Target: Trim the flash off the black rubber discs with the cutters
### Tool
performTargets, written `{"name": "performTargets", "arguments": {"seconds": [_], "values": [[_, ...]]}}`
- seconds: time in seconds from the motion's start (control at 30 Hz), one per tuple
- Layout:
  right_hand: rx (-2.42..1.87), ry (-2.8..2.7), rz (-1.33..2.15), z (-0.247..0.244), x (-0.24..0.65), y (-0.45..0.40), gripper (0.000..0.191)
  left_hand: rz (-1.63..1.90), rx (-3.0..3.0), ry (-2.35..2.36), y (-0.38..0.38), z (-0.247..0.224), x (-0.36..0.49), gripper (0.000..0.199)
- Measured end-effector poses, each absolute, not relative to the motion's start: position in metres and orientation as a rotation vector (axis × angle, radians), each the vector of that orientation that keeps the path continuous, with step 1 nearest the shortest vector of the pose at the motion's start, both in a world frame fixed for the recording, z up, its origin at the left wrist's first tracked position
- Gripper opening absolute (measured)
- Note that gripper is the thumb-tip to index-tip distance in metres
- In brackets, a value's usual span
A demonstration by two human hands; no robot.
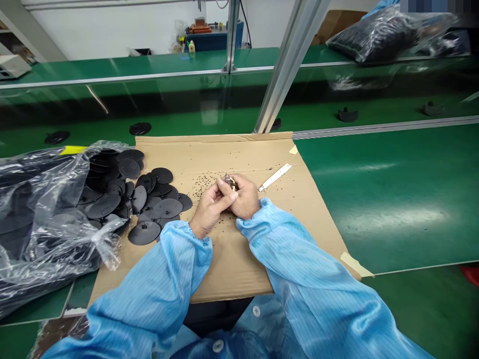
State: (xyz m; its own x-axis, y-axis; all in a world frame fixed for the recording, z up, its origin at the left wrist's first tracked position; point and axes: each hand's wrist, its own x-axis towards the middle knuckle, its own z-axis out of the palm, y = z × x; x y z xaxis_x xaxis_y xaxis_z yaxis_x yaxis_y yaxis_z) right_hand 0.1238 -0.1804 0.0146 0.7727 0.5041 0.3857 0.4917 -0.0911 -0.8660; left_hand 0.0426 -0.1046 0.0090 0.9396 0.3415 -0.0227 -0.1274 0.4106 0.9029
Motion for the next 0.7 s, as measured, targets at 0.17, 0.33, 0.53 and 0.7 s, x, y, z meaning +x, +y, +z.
{"name": "performTargets", "arguments": {"seconds": [0.17,0.33,0.53,0.7], "values": [[-1.721,-0.786,0.015,0.0131,0.1242,-0.1805,0.027,0.300,1.109,0.214,-0.1045,0.0080,0.0424,0.044],[-1.738,-0.785,0.024,0.0136,0.1240,-0.1809,0.028,0.299,1.109,0.208,-0.1046,0.0076,0.0425,0.042],[-1.734,-0.796,0.023,0.0142,0.1242,-0.1809,0.028,0.296,1.110,0.208,-0.1043,0.0081,0.0421,0.044],[-1.735,-0.794,0.037,0.0130,0.1247,-0.1808,0.028,0.301,1.108,0.217,-0.1049,0.0093,0.0424,0.045]]}}
